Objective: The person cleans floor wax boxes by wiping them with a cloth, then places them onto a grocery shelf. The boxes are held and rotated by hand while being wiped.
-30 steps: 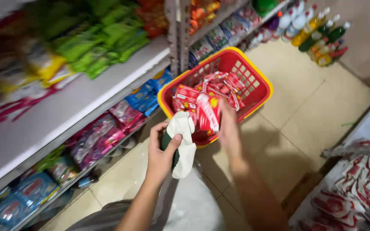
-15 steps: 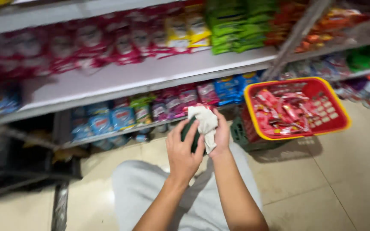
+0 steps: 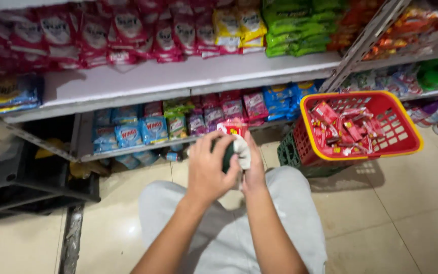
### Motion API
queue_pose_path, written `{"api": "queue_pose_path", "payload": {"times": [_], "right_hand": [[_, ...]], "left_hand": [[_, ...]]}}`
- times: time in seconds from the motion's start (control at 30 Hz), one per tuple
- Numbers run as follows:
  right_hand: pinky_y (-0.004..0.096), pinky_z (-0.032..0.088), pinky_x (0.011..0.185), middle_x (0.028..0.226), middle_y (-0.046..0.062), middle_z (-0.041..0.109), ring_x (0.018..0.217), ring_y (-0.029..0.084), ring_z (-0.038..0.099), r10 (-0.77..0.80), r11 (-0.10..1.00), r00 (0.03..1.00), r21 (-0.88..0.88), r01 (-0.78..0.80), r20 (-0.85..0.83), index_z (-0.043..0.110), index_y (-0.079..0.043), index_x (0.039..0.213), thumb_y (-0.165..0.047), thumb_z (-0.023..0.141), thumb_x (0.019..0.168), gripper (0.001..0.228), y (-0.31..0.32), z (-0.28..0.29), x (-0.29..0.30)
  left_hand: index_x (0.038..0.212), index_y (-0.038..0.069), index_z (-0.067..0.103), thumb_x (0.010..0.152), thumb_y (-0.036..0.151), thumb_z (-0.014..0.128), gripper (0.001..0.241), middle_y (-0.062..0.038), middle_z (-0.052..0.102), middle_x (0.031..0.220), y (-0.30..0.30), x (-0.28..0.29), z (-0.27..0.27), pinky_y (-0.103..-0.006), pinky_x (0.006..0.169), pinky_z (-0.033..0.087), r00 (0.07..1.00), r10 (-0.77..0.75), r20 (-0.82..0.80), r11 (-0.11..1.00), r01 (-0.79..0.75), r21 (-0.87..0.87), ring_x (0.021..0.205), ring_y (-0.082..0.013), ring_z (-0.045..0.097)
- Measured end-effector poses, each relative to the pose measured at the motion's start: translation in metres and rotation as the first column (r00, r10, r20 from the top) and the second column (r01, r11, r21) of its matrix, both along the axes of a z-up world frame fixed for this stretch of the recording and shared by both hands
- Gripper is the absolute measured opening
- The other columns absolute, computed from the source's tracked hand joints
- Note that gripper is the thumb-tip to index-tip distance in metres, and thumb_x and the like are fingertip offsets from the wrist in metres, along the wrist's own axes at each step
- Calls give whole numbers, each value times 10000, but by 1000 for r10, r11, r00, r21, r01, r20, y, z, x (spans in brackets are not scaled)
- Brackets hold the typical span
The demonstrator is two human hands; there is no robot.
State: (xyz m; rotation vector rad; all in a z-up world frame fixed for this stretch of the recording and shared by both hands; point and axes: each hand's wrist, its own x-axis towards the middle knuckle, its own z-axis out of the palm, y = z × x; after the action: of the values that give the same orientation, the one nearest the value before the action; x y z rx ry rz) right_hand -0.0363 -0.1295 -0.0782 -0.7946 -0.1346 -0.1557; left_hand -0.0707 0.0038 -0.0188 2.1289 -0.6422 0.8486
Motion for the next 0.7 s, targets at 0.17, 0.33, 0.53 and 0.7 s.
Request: {"api": "queue_pose_path", "payload": {"times": [0.17,0.33,0.53,0.7], "right_hand": [[390,514,1016,1305,120,643,1184,251,636,227,923,972,332,-196,-57,574,-80,1374,-433,428,1088,477,-11,-18,-1],[386,513,1032,1309,135,642,1179,249,639,157,940,985,317,-128,-68,543,-51,1431,-383,418,1124,469,-25,-15,-5],[377,504,997,1261,147,676,1107,248,648,88,966,992,252,-63,-89,519,-70,1498,-333,408,1081,505,-42,5,-1],[381,478,1029,1274,134,665,1138,234,630,98,967,994,240,-82,-56,499,-63,1521,-293,424,1103,483,-43,0,9]], "left_hand": [[1240,134,663,833,337,792,473,-122,618,1258,-21,3,8,-475,917,441,995,-39,96,997,45,-62,1106,-344,584],[1248,147,671,857,317,800,445,-96,635,1225,-34,13,-15,-463,917,446,997,-47,66,994,54,-95,1096,-328,603],[1240,139,674,854,279,802,430,-95,635,1161,-46,11,-31,-455,906,455,990,-131,46,987,134,-83,1049,-322,604],[1197,160,698,833,255,812,394,-78,640,1123,-40,34,-7,-451,868,444,992,-86,95,996,88,-10,1024,-306,603]]}}
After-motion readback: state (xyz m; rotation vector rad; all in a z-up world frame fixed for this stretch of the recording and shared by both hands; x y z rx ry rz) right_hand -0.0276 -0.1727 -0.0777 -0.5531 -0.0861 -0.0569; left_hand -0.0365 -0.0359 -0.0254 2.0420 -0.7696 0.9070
